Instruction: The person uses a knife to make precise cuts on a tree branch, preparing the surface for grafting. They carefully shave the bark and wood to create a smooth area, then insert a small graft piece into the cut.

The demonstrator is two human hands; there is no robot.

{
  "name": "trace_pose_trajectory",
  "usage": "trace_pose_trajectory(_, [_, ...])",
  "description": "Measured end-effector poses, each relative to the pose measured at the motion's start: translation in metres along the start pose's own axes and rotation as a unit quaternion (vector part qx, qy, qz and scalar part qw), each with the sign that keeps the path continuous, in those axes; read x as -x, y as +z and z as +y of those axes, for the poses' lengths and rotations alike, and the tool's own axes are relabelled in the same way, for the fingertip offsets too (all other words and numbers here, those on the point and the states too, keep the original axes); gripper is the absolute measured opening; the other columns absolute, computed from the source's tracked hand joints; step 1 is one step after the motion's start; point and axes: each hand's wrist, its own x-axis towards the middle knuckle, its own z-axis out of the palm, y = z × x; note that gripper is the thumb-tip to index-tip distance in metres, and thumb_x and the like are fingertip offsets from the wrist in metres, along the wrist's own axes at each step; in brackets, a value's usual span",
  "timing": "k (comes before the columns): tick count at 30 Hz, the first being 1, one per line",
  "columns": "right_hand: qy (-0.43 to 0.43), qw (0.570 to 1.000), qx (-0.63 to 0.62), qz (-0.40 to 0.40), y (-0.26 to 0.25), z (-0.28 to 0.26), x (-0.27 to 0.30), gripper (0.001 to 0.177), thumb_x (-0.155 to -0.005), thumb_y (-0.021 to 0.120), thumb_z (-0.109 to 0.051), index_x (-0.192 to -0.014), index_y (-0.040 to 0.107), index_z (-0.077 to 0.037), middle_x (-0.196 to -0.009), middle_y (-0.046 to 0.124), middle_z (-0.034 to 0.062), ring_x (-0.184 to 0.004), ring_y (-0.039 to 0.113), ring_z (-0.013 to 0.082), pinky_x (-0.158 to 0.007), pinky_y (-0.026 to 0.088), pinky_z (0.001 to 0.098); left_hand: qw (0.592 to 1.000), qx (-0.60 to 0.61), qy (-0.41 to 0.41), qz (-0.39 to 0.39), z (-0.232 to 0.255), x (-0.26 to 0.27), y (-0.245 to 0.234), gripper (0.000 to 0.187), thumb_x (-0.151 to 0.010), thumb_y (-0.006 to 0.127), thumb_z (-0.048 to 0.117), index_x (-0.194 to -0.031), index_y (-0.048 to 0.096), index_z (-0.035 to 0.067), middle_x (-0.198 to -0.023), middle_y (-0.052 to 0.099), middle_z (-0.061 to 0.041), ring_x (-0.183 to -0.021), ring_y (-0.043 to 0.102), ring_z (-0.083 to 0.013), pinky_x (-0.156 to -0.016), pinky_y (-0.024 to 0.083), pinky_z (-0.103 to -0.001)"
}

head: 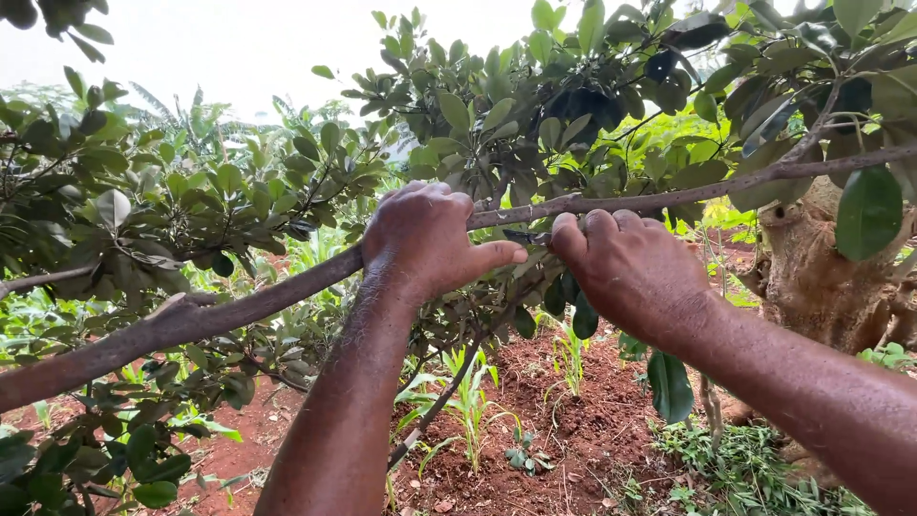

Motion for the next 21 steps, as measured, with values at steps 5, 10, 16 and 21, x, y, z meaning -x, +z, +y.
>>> trace_pose_trajectory(5, [-0.010,0.996,0.025,0.089,0.009,-0.002,-0.002,0.045,-0.090,0.054,-0.018,-0.132,0.039,-0.011,-0.081,0.057,0.0107,-0.064,0.063,0.0303,-0.048,0.054,0.0433,0.998,-0.018,0.014,0.052,-0.001,-0.002,0.008,0.081,-0.074,0.059,0.090,-0.091,0.073,0.012,-0.093,0.071,-0.010,-0.089,0.066,-0.0282,-0.080,0.052,-0.046])
trace_pose_trajectory(10, [-0.001,0.996,0.032,0.080,0.007,-0.002,-0.006,0.045,-0.089,0.055,-0.017,-0.131,0.039,-0.011,-0.080,0.059,0.0116,-0.064,0.065,0.0319,-0.047,0.054,0.0438,0.996,-0.030,0.026,0.078,-0.003,-0.002,0.013,0.079,-0.078,0.058,0.088,-0.091,0.073,0.012,-0.093,0.071,-0.010,-0.089,0.065,-0.0281,-0.081,0.051,-0.046])
trace_pose_trajectory(16, [0.002,0.997,0.025,0.075,0.007,-0.001,-0.007,0.045,-0.088,0.055,-0.018,-0.131,0.041,-0.011,-0.082,0.059,0.0121,-0.067,0.066,0.0326,-0.050,0.055,0.0447,0.993,-0.027,0.031,0.107,-0.002,-0.001,0.014,0.075,-0.078,0.061,0.085,-0.088,0.074,0.012,-0.090,0.072,-0.011,-0.088,0.066,-0.0309,-0.079,0.050,-0.048])
trace_pose_trajectory(21, [0.001,0.999,0.006,0.052,0.007,0.000,-0.007,0.045,-0.087,0.056,-0.016,-0.129,0.041,-0.013,-0.084,0.060,0.0123,-0.069,0.066,0.0338,-0.052,0.056,0.0460,0.990,-0.034,0.037,0.129,-0.002,-0.001,0.018,0.075,-0.080,0.059,0.084,-0.085,0.075,0.011,-0.085,0.071,-0.012,-0.085,0.066,-0.0332,-0.078,0.049,-0.050])
